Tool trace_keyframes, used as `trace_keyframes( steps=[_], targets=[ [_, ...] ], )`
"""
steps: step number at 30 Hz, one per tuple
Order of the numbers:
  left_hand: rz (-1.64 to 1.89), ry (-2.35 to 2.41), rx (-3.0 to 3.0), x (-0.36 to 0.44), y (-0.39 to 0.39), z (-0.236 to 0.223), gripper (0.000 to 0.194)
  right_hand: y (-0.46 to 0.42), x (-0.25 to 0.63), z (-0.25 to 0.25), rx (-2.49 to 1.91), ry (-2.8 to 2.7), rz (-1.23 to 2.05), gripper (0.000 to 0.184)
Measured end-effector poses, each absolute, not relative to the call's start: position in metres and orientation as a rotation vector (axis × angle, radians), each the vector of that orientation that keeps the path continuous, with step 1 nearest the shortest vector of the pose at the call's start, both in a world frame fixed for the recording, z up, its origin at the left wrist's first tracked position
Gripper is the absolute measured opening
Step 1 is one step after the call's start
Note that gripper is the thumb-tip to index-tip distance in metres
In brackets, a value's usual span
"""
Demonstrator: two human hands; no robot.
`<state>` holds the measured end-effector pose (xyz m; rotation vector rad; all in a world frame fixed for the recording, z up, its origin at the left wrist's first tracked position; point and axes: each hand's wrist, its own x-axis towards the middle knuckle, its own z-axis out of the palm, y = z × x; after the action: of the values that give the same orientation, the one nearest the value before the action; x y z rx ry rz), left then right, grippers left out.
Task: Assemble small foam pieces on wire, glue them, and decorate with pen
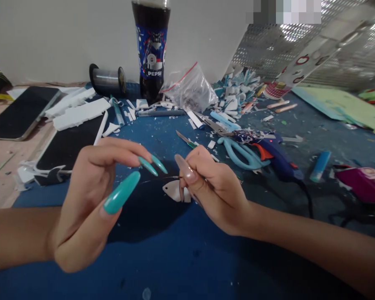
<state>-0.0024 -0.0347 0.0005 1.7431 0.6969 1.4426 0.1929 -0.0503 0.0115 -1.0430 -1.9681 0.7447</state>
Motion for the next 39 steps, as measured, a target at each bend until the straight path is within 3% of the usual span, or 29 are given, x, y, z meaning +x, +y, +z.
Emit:
trace_keyframes(
  steps=[10,20,34,39],
  targets=[
    [1.268,0.510,1.920,-0.017,-0.030,-0.007,0.033,-0.052,0.191,0.014,-1.000,-1.981,0.751,0.032],
    [1.320,0.500,1.905,-0.014,-0.033,-0.006,0.024,-0.051,0.191,0.013,-1.002,-1.989,0.728,0.032],
    [1.292,0.471,1.965,-0.013,-0.032,-0.004,0.031,-0.051,0.191,0.015,-1.011,-1.982,0.720,0.033],
    [1.326,0.509,1.980,-0.014,-0.033,-0.003,0.022,-0.051,0.191,0.014,-1.030,-1.970,0.728,0.033]
  ],
)
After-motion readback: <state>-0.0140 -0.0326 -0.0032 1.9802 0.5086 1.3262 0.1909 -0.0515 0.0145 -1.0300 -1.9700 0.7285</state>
